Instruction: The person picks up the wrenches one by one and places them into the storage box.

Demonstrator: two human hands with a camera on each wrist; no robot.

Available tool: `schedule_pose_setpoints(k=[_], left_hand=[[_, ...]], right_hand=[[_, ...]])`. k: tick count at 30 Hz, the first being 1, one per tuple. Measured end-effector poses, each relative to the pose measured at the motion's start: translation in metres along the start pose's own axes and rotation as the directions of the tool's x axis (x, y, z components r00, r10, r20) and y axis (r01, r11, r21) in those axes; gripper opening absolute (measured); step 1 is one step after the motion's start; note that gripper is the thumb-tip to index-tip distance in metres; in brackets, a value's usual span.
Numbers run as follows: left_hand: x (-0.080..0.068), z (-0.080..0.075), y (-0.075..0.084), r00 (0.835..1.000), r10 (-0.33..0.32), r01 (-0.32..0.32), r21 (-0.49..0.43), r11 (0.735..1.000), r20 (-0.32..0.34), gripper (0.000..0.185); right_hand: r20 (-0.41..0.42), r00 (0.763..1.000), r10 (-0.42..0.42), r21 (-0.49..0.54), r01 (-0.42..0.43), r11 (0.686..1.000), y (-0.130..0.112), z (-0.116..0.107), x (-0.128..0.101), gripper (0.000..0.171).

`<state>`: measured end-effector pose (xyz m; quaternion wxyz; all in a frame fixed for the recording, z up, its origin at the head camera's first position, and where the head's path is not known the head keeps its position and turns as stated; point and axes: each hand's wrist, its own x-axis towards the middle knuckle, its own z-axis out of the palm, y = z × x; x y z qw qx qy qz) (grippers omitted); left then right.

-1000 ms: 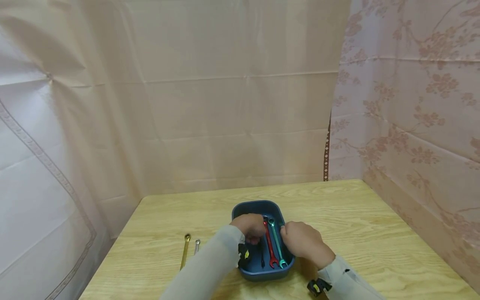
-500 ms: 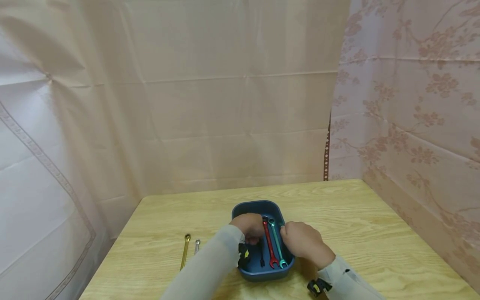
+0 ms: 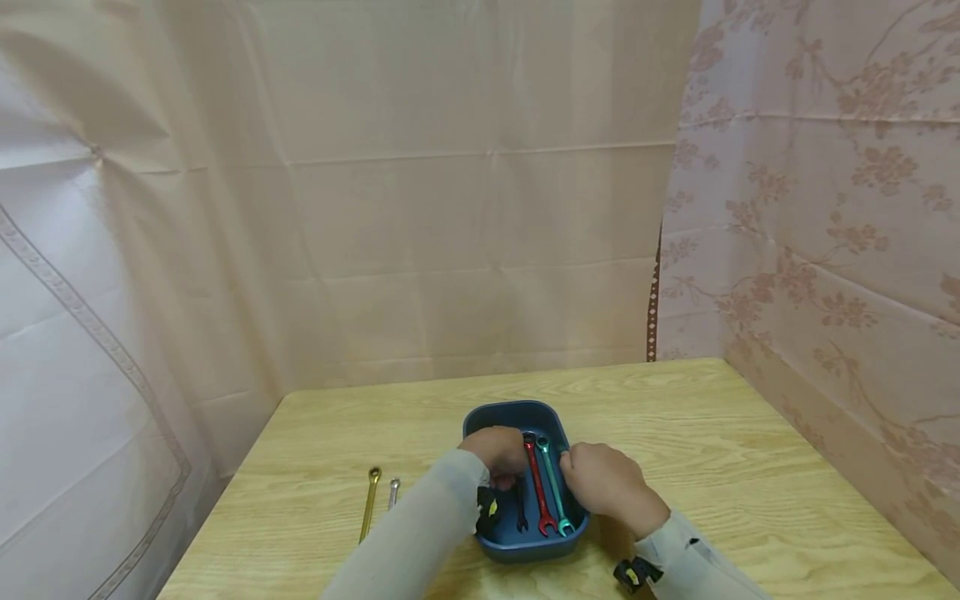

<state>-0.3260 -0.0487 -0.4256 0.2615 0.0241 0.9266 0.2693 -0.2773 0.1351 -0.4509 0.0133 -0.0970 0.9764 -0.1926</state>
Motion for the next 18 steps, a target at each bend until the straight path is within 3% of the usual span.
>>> schedule_pose_setpoints(k=[18], left_hand=[[0.0023, 0.0024, 0.0025, 0.999, -0.021, 0.021, 0.002, 1.0, -0.029, 0.016]], right_hand=[[0.001, 1.0, 0.005, -0.002, -0.005, 1.0, -0.0013, -0.0017, -0.0016, 0.046]])
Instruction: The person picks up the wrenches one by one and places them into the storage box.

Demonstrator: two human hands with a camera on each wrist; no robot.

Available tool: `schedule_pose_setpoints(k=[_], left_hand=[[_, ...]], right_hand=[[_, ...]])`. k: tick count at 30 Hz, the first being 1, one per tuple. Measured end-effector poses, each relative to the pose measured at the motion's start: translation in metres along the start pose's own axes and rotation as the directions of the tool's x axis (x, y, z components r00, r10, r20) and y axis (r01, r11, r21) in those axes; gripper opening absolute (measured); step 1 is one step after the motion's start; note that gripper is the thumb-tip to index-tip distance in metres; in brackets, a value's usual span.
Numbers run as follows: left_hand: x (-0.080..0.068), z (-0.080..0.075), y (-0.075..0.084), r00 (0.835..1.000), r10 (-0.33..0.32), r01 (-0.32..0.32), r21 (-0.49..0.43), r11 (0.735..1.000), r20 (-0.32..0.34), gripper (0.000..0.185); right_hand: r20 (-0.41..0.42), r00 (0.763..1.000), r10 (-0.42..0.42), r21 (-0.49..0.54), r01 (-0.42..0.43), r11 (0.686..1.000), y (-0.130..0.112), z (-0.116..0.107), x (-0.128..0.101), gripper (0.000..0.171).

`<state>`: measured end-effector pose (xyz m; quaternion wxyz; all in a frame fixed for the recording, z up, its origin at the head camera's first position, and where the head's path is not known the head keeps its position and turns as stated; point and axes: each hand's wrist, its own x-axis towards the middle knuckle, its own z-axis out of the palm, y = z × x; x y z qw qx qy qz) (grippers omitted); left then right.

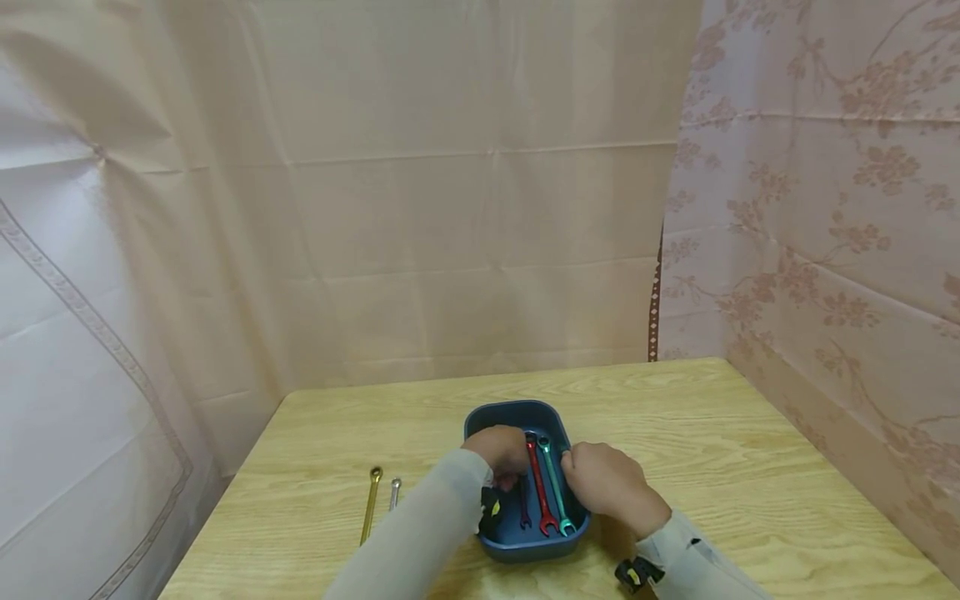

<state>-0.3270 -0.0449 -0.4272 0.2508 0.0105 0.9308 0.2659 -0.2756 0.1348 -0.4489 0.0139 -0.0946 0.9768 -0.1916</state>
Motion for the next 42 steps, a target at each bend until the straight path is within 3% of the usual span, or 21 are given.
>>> schedule_pose_setpoints(k=[14, 26, 42], left_hand=[[-0.014, -0.001, 0.009, 1.0, -0.025, 0.025, 0.018, 1.0, -0.012, 0.016], [-0.006, 0.001, 0.004, 1.0, 0.01, -0.01, 0.003, 1.0, -0.005, 0.018], [-0.009, 0.0, 0.006, 1.0, -0.003, 0.003, 0.001, 1.0, -0.007, 0.017]], right_hand=[[0.002, 1.0, 0.014, 0.004, -0.014, 1.0, 0.002, 0.004, 0.002, 0.046], [-0.006, 1.0, 0.007, 0.004, -0.007, 1.0, 0.003, 0.004, 0.002, 0.046], [-0.019, 1.0, -0.005, -0.005, 0.005, 1.0, 0.003, 0.006, 0.004, 0.046]])
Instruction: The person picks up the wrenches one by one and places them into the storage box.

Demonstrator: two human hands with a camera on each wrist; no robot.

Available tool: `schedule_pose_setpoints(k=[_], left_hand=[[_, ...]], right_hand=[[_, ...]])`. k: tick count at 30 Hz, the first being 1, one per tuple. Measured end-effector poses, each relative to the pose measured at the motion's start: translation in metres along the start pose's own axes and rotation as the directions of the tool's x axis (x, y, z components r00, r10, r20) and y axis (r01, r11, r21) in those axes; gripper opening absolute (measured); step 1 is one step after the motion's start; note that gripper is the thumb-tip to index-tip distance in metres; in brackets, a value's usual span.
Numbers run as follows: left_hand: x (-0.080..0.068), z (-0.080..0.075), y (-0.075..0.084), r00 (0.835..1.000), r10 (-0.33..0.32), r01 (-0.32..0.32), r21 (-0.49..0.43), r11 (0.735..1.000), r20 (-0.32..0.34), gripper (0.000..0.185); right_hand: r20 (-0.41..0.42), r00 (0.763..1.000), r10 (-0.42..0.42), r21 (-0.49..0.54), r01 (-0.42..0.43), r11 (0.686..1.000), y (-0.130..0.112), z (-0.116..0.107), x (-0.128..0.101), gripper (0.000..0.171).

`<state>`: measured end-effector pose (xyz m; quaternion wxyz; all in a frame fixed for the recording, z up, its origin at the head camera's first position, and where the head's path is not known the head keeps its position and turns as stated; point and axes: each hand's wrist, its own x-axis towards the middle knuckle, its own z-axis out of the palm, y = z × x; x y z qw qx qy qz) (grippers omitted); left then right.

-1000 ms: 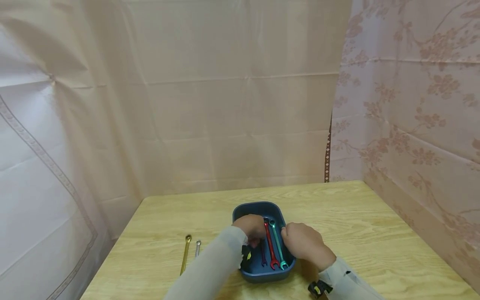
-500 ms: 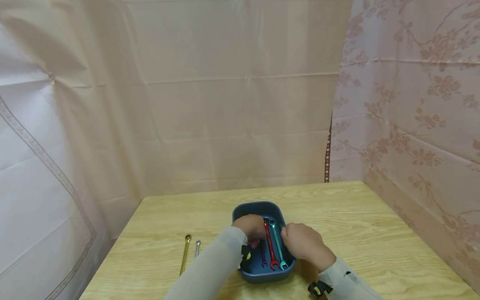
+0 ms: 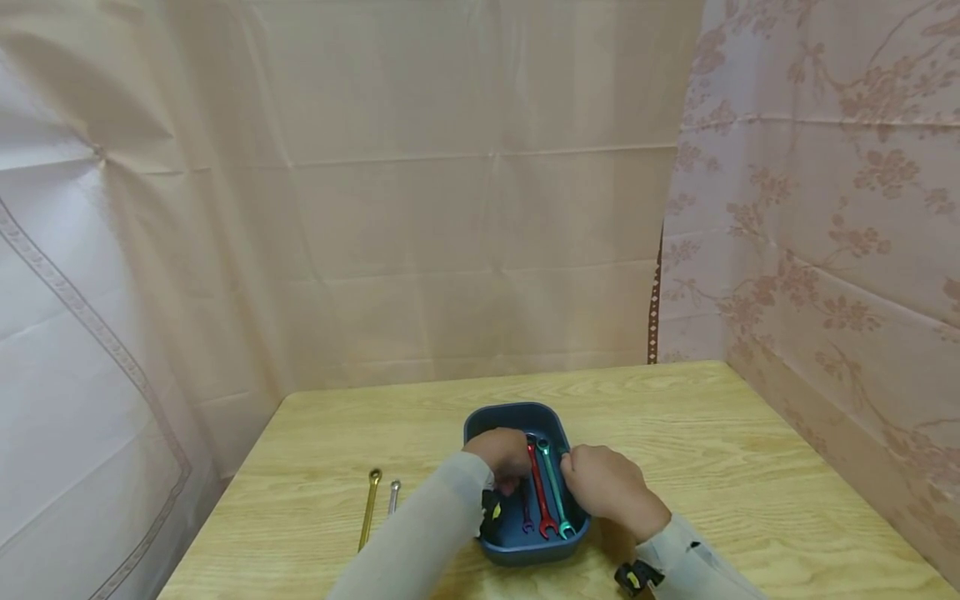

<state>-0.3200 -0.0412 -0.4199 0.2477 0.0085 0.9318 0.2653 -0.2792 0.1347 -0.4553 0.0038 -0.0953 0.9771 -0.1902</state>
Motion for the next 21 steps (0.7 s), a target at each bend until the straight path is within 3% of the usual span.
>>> schedule_pose_setpoints(k=[14, 21], left_hand=[[0.0058, 0.0037, -0.006, 1.0, -0.009, 0.009, 0.02, 1.0, -0.008, 0.025], [0.0086, 0.0042, -0.003, 1.0, 0.029, -0.029, 0.059, 0.998, 0.004, 0.026]], right_hand=[[-0.003, 1.0, -0.007, 0.008, 0.007, 1.0, -0.0034, 0.0014, -0.0016, 0.046], [-0.01, 1.0, 0.007, -0.002, -0.007, 1.0, -0.0031, -0.0035, -0.0031, 0.046]])
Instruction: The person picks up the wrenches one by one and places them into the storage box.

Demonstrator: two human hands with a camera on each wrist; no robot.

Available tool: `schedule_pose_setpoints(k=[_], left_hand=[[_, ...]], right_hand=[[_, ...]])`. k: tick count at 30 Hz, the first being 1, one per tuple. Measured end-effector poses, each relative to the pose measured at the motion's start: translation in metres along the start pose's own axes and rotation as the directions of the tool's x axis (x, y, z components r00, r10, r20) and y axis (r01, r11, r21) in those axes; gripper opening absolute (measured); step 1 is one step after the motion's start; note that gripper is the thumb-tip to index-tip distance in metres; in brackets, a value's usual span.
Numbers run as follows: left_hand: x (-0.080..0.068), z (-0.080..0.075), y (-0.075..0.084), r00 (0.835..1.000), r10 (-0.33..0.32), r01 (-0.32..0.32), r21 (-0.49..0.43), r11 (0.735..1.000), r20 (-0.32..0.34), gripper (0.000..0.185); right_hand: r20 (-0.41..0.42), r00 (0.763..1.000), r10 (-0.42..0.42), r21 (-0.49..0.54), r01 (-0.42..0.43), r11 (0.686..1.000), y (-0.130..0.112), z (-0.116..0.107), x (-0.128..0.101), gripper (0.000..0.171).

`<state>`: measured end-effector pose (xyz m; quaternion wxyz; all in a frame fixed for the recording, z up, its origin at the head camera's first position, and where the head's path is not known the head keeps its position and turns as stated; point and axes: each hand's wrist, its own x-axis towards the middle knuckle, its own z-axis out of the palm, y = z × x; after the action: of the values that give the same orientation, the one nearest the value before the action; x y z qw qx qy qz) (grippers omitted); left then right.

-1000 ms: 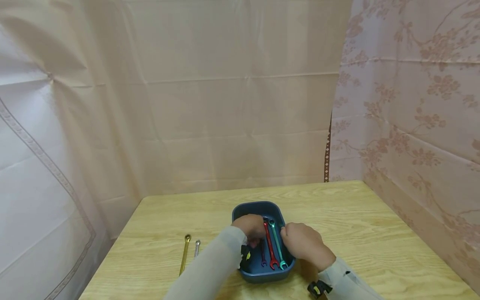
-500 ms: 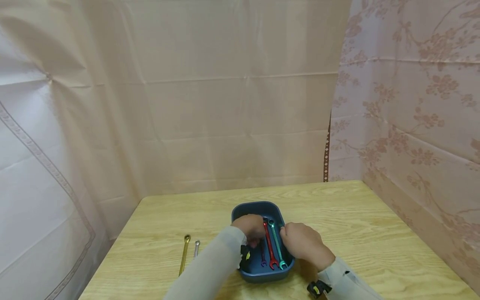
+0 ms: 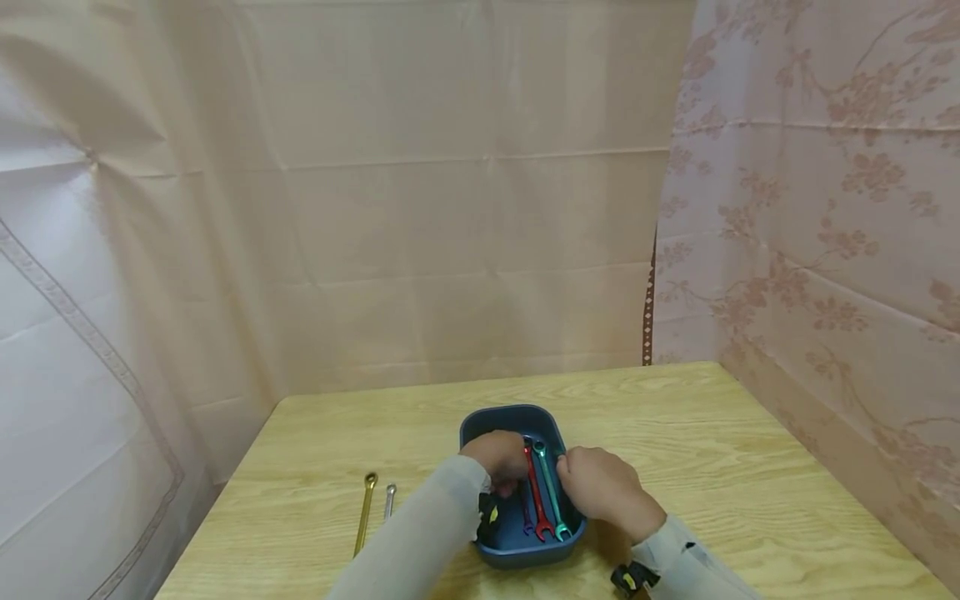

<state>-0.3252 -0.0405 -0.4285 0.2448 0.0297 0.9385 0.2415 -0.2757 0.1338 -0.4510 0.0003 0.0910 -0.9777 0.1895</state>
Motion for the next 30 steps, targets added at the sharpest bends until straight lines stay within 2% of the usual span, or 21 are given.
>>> schedule_pose_setpoints(k=[12, 20, 30], left_hand=[[-0.001, 0.001, 0.0, 0.999, -0.004, 0.005, 0.049, 0.999, -0.039, 0.019], [-0.007, -0.005, 0.002, 0.994, 0.059, -0.043, 0.161, 0.986, -0.097, 0.02], [-0.018, -0.019, 0.004, 0.988, 0.104, -0.085, 0.16, 0.984, -0.116, 0.02]], right_hand=[[0.01, 1.0, 0.006, 0.004, -0.006, 1.0, 0.001, 0.002, 0.002, 0.046], [0.016, 1.0, 0.016, 0.005, -0.016, 1.0, 0.002, 0.002, 0.0, 0.046], [0.016, 1.0, 0.012, -0.001, -0.012, 1.0, 0.003, 0.002, 0.001, 0.047]])
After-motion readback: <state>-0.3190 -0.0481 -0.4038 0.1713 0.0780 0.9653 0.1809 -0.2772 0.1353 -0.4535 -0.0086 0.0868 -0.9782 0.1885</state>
